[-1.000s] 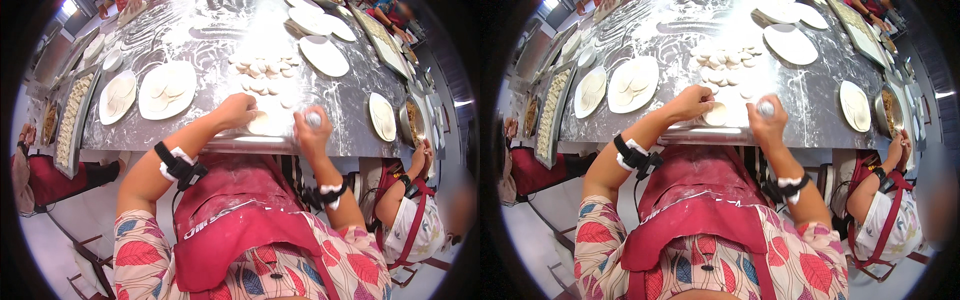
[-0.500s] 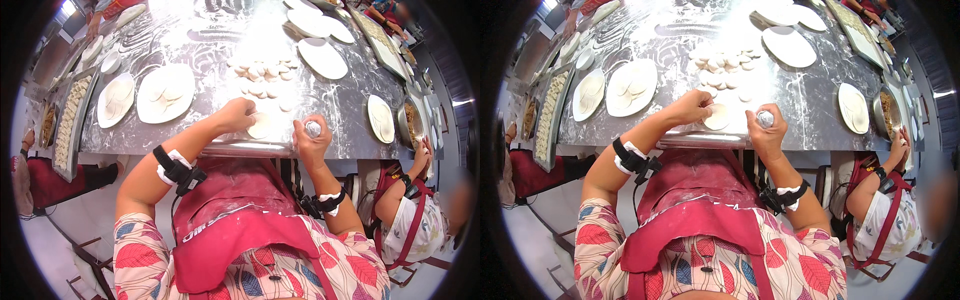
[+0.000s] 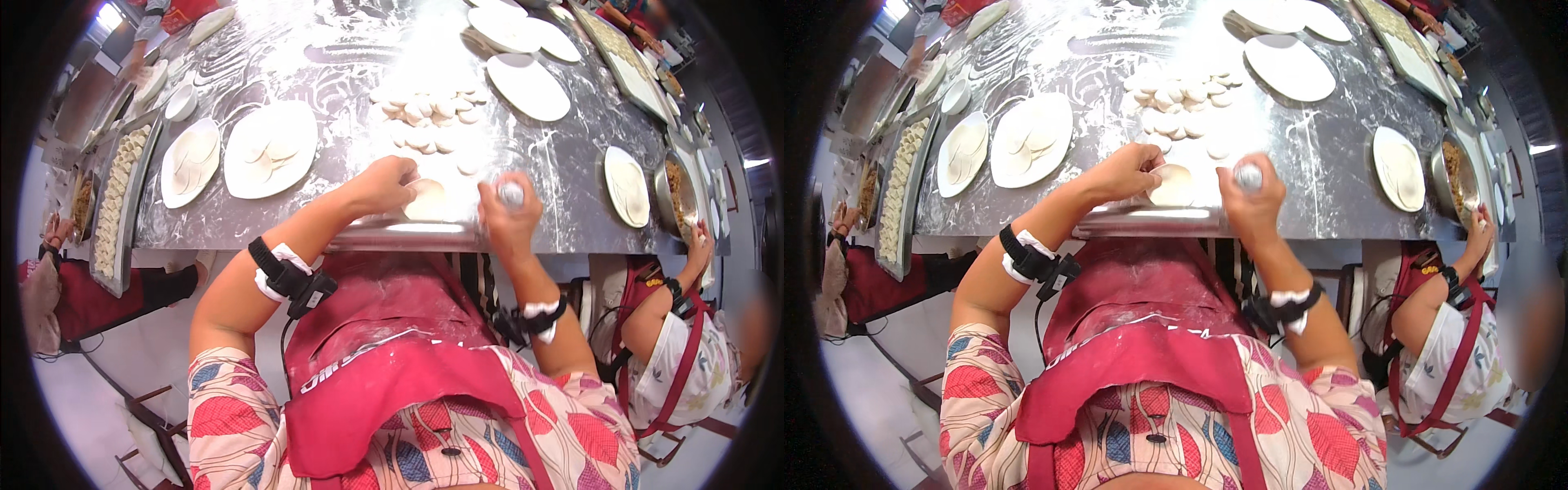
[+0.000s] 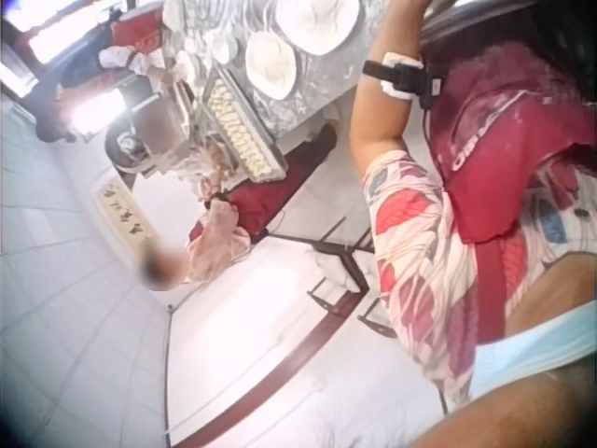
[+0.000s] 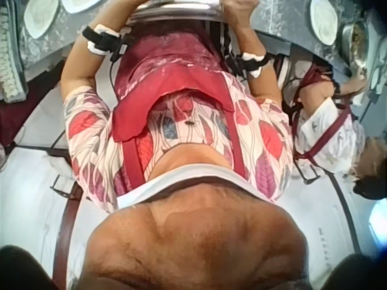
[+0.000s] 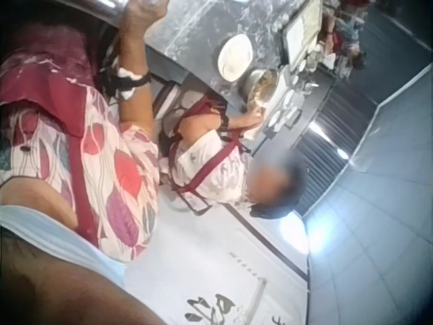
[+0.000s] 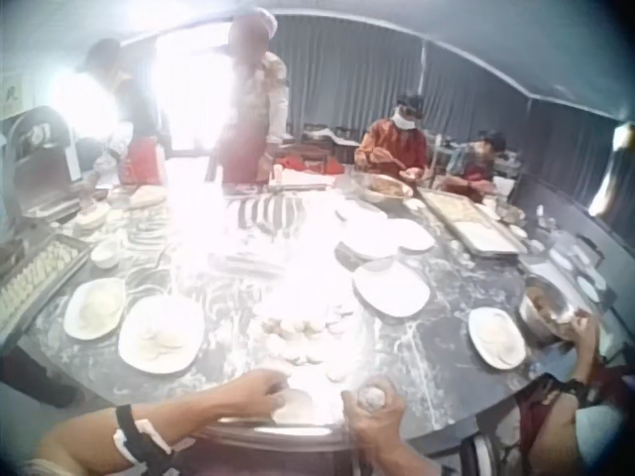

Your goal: The person prepares dumpling wrappers by using a rolling pin on small pieces of dough on a floured table.

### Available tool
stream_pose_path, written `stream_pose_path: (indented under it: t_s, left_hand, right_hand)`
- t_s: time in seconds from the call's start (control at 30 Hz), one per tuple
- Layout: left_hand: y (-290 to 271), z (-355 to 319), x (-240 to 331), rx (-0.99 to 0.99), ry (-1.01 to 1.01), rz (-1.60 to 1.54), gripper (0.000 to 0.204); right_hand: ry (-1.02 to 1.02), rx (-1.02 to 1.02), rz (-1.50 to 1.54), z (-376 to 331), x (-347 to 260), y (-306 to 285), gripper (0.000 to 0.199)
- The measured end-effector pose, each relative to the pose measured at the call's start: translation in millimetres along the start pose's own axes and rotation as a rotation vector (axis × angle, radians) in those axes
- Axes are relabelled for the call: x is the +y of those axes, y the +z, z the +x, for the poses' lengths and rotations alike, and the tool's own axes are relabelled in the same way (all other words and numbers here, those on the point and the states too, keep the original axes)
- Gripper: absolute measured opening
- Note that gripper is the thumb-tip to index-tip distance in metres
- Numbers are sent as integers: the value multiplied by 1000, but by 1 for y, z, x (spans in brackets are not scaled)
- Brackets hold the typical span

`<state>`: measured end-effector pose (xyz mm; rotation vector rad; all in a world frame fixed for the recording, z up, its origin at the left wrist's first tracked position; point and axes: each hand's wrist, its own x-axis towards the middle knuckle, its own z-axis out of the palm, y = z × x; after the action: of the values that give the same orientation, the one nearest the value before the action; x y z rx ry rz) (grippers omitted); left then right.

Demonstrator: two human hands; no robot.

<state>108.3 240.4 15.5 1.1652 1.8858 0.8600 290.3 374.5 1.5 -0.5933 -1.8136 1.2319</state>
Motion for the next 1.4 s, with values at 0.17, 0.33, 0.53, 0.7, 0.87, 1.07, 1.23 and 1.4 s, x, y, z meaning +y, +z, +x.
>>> stream_pose_path:
  t_s: [0.17,0.33,0.53,0.7,0.87,1.07,1.23,1.4]
  left_hand:
    - [7,19,18,92,92,160,15]
    - [5,17,8,40,85,170,14]
    - [0,6,15,31,72,140,15]
    - [3,23,15,77,115,250,14]
    - [-2,8,-3,-1,-47,-40,11]
    - [3,16,24,90,15,238,20]
    - [5,6,26,38,-43,254,32]
    - [-2,-16,15,52,49,-22,28]
  right_hand:
    - [-175,79,-100,53,-1,32,23]
    - [-19,15,-41,10,4,2,24]
    - [0,27,-14,33,-13,21,23]
    - [-111,49,-48,49,3,28,24]
    - [-38,4,-35,-10,-2,-7,24]
    - [-252,125,-149,59,4,36,23]
    - [-54,103,-82,34,17,18,16]
    - [45,7,141,-6,-22,1,18]
